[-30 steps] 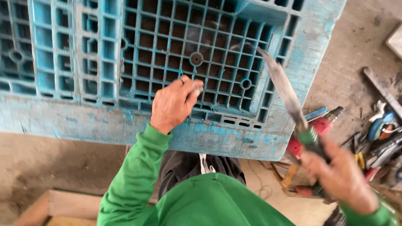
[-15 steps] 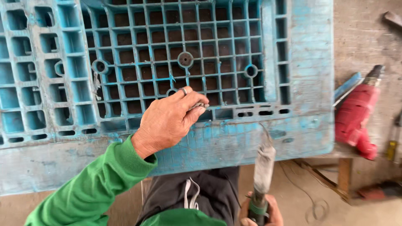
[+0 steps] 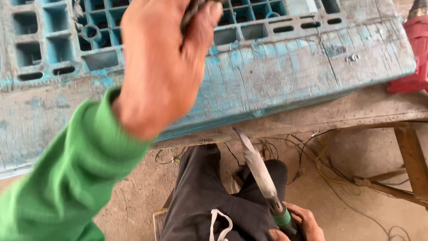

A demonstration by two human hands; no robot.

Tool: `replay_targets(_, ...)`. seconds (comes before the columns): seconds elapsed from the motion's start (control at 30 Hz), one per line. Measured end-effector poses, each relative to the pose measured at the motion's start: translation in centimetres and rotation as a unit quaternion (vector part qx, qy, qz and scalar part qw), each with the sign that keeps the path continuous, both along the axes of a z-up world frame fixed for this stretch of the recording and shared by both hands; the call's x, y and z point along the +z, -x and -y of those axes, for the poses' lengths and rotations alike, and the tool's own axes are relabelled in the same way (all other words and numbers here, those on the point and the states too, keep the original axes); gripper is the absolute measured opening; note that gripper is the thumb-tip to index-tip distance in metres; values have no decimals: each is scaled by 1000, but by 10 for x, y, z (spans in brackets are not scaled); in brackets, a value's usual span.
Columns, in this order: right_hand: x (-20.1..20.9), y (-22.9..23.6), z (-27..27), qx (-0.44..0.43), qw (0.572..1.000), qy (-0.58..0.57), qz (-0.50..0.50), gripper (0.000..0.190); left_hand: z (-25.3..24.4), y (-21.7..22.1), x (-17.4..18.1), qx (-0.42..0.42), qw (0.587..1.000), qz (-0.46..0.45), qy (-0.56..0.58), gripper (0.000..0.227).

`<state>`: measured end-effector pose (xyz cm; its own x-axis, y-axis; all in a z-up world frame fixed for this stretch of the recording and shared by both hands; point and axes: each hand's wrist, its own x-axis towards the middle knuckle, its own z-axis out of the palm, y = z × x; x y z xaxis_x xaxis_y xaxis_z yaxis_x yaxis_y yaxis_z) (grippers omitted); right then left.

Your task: The person uses a soldering iron to weld cracks in a blue plastic pallet and wipes the surface with a cloth.

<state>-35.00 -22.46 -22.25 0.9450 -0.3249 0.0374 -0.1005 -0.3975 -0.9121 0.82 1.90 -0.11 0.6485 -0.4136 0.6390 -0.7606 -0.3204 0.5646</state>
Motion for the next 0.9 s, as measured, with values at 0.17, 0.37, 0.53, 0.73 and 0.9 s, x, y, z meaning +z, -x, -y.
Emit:
replay_targets(0.17, 27, -15, -18, -49, 991, 121, -20, 64, -35, 93, -42, -79, 993, 86, 14, 31)
replay_targets(0.37, 71, -72, -17, -22, 964, 205, -170, 61, -22, 78, -146, 44, 981, 0, -191, 38)
replay_targets(0.53, 93, -109, -19, -15, 975, 199, -98, 60, -16, 33, -201, 213, 914, 194, -287, 37)
replay_targets(0.73, 96, -124, -20, -1, 970, 196, -142, 59, -17, 16, -251, 233, 846, 340, -337, 42)
replay_targets(0.9, 89, -124, -20, 13, 968, 209, -137, 62, -19, 15, -266, 219, 858, 317, -341, 42)
